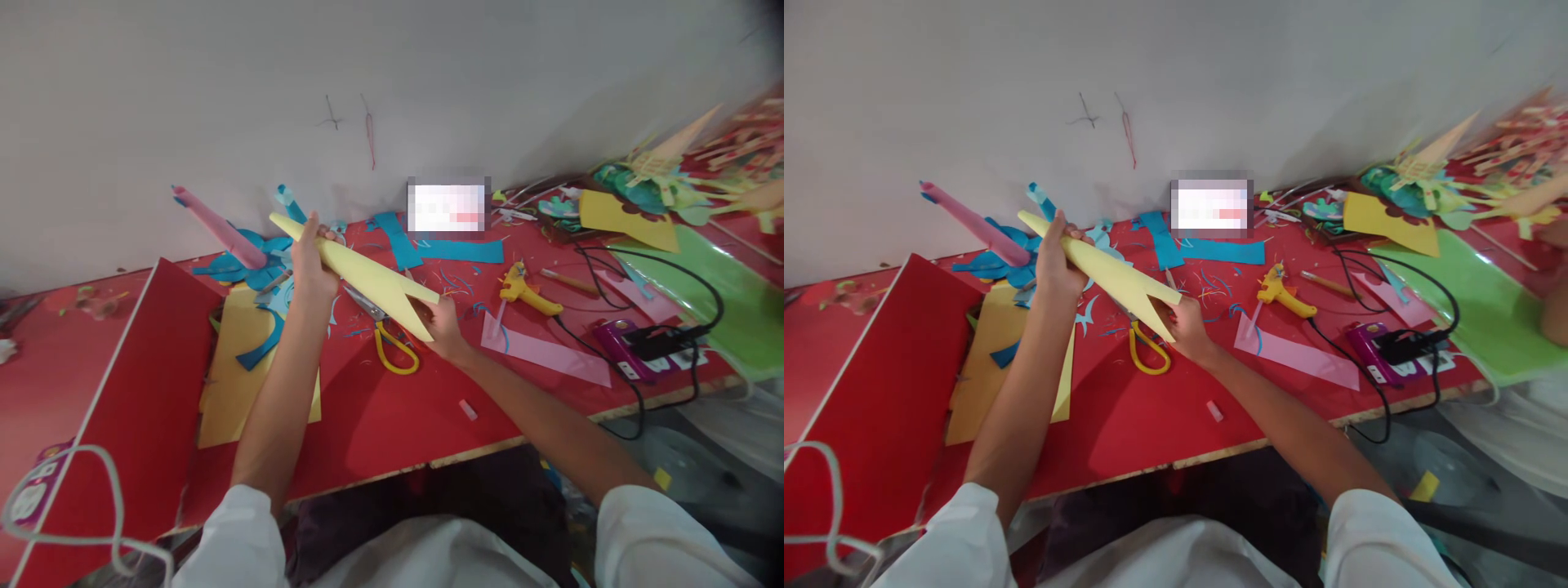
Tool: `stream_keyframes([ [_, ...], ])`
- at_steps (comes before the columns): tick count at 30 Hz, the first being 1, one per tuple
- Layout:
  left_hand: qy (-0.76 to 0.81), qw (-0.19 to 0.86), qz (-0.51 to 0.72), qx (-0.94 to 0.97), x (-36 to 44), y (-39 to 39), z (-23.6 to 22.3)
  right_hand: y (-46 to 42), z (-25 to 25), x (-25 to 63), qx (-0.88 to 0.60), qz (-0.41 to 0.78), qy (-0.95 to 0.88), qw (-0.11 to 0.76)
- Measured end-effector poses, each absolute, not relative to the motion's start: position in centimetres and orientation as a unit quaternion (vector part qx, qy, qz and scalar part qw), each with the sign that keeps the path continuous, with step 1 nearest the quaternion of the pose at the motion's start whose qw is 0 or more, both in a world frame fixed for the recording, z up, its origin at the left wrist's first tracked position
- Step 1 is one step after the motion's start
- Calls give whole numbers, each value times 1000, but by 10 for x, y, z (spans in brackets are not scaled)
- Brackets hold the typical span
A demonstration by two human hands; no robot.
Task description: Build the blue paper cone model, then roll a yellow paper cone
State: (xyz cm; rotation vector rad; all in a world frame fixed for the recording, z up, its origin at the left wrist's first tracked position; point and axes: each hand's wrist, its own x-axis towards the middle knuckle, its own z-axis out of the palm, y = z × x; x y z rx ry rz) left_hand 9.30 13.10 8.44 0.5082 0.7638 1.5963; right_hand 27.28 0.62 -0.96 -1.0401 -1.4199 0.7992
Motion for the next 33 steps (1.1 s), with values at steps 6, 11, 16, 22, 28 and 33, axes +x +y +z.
stream_keyframes([
  [6, 321, 592, 710, 207, 73, 139, 89, 12, 6, 293, -444, 228, -498, 709],
  [11, 295, 707, 595, 243, 92, 119, 103, 30, 8, 294, -391, 509, -439, 628],
  [16, 283, 765, 481, 322, 131, 91, 95, 18, 7, 274, -286, 743, -399, 455],
  [22, 315, 724, 456, 410, 149, 80, 75, 3, 7, 261, -266, 762, -381, 451],
  [28, 321, 694, 455, 456, 151, 76, 76, -1, 12, 259, -289, 750, -363, 471],
  [33, 328, 694, 461, 446, 157, 73, 75, -1, 14, 256, -315, 728, -352, 496],
])
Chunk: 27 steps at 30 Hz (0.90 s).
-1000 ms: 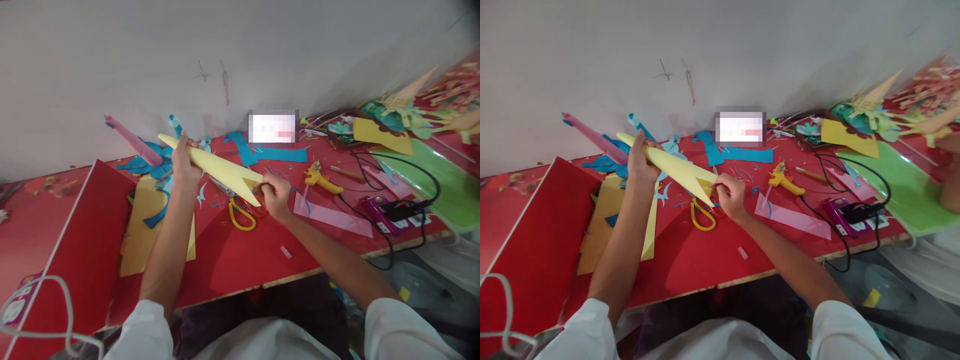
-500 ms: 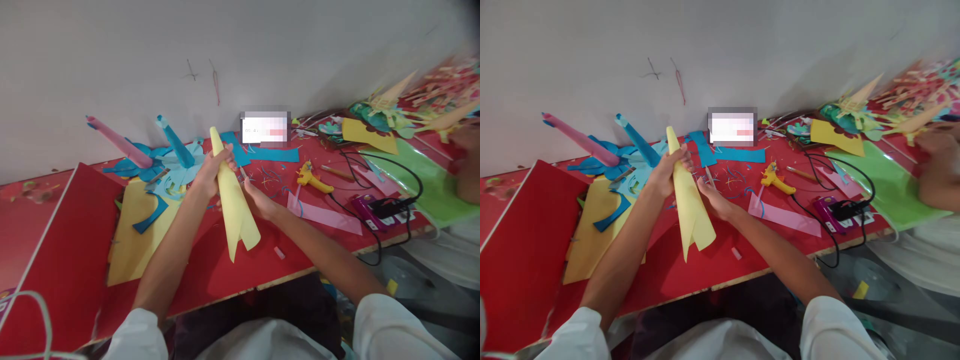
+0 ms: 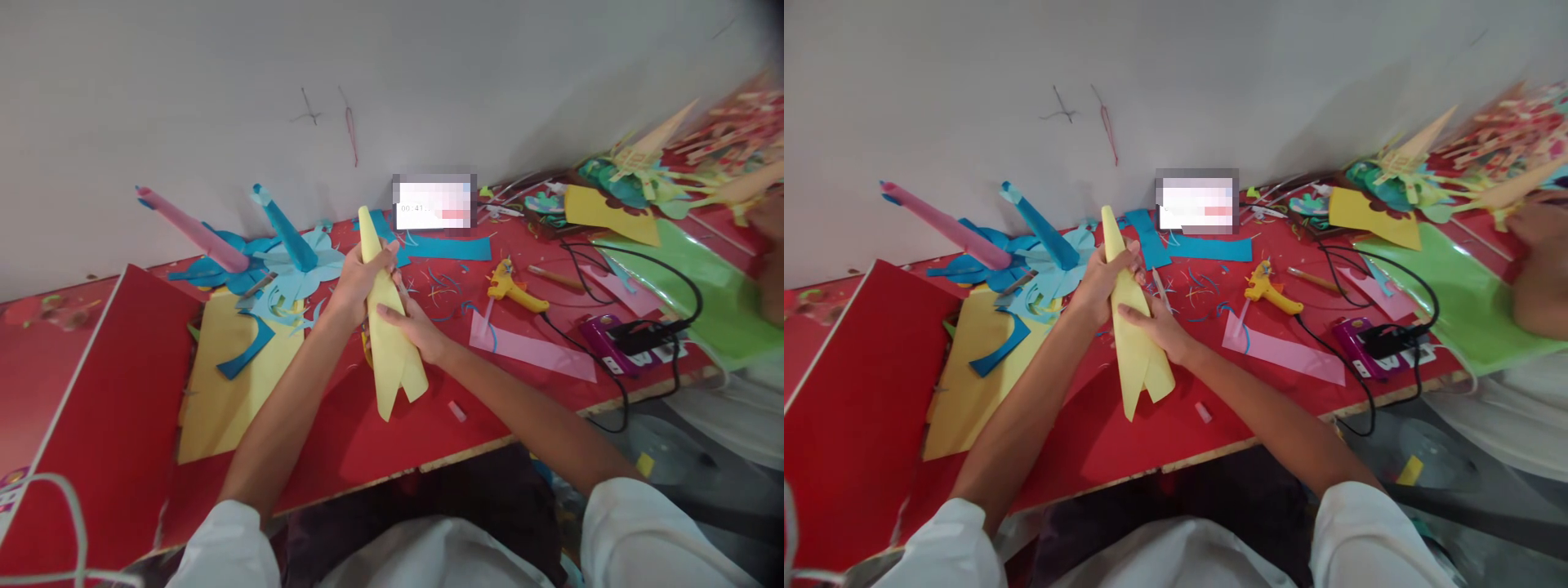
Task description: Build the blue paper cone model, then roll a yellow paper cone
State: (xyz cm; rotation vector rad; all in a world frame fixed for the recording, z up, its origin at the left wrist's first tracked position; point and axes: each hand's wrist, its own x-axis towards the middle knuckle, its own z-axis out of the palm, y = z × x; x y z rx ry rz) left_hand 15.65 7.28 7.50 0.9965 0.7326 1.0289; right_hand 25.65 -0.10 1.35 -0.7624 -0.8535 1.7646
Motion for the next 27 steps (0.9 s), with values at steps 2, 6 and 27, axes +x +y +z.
stream_keyframes([
  [2, 320, 695, 468, 442, 157, 71, 76, -1, 13, 256, -316, 725, -346, 505],
  [6, 309, 699, 462, 451, 157, 69, 78, -1, 12, 255, -323, 716, -347, 512],
  [27, 286, 748, 425, 422, 144, 75, 86, -1, 21, 263, -218, 779, -384, 446],
])
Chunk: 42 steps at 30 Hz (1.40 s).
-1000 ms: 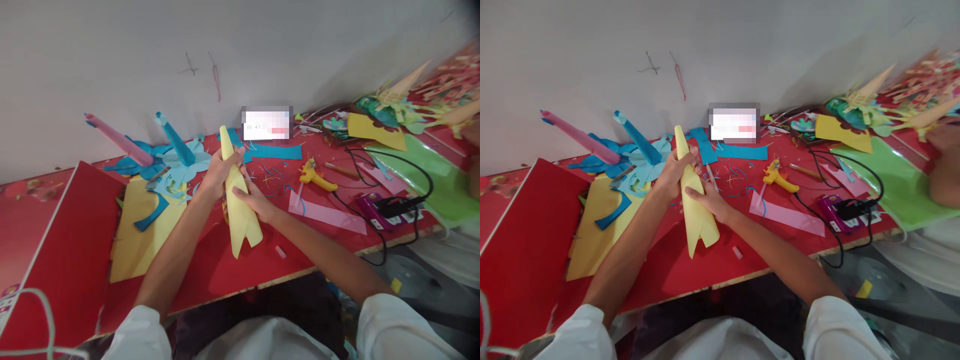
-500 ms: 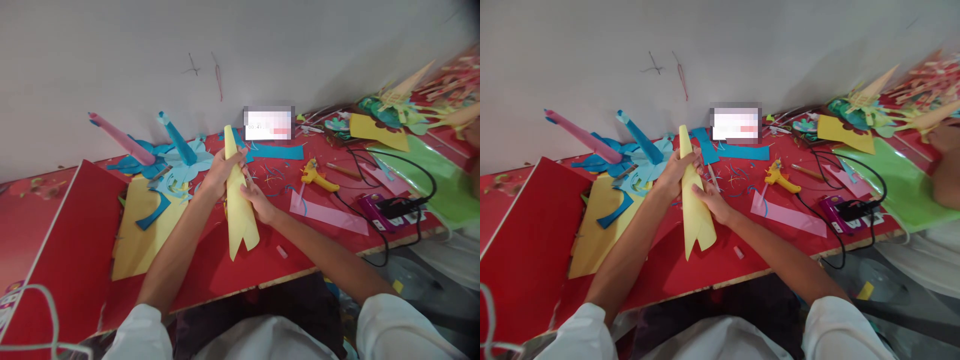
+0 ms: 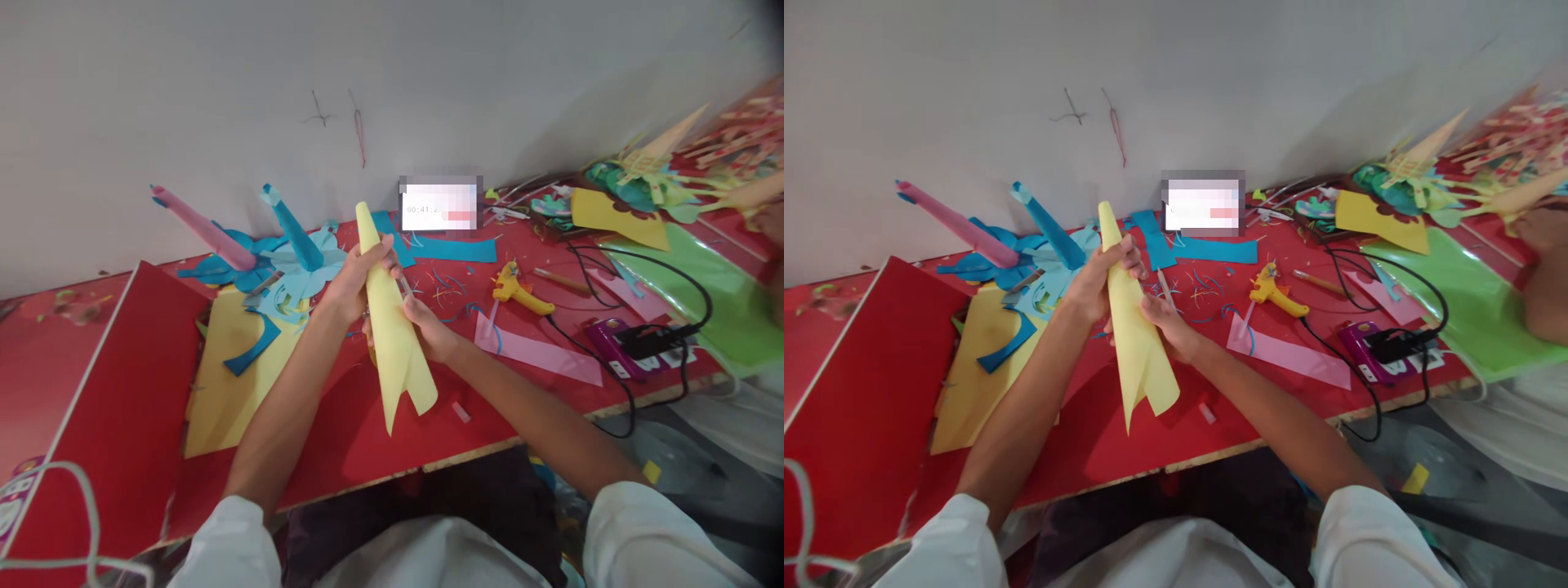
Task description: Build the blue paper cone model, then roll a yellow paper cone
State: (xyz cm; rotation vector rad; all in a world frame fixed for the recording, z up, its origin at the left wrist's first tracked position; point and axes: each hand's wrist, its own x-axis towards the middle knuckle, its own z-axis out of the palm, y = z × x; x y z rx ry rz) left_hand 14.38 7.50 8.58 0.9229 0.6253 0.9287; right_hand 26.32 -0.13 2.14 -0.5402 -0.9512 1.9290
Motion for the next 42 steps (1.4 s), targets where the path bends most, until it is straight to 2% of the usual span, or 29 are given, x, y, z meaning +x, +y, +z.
stream_keyframes([
  [13, 372, 668, 412, 496, 153, 68, 82, -4, 15, 258, -267, 789, -300, 465],
  [26, 414, 552, 491, 532, 162, 65, 76, -4, 15, 256, -309, 779, -268, 475],
  [42, 404, 562, 529, 490, 160, 63, 84, -2, 16, 259, -297, 788, -268, 467],
])
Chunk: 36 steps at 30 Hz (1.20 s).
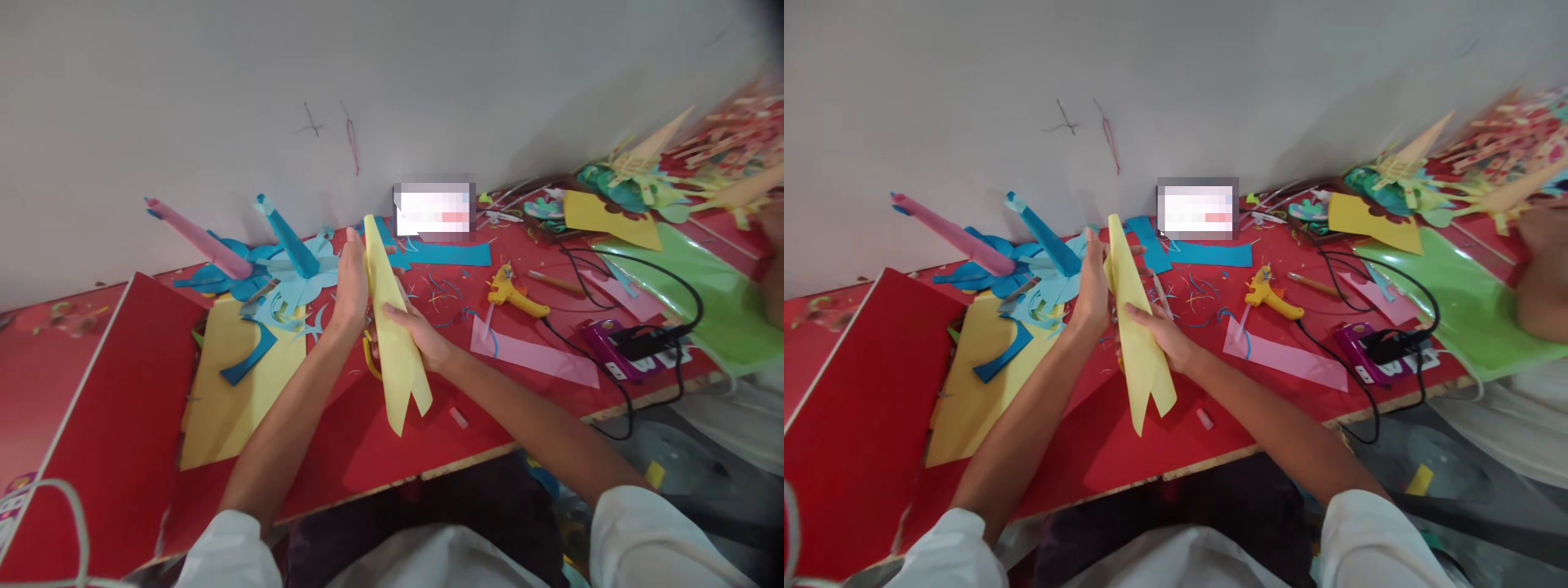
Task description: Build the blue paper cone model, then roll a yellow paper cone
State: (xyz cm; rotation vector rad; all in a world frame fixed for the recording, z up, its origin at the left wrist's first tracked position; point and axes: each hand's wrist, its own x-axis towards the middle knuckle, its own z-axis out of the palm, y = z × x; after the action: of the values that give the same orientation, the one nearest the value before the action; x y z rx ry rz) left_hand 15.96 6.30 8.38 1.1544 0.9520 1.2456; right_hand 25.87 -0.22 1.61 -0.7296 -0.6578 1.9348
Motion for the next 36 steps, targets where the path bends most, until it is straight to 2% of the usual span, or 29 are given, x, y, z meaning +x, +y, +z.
stream_keyframes([
  [11, 379, 622, 467, 501, 153, 75, 70, 2, 20, 263, -277, 799, -241, 476],
  [16, 309, 627, 477, 533, 151, 78, 67, 2, 23, 266, -247, 816, -250, 459],
  [21, 322, 628, 482, 520, 153, 78, 70, 2, 22, 267, -233, 813, -268, 461],
  [31, 315, 695, 384, 519, 152, 70, 71, -1, 28, 267, -224, 803, -301, 464],
  [36, 313, 700, 373, 523, 151, 68, 76, -4, 29, 265, -229, 814, -316, 431],
])
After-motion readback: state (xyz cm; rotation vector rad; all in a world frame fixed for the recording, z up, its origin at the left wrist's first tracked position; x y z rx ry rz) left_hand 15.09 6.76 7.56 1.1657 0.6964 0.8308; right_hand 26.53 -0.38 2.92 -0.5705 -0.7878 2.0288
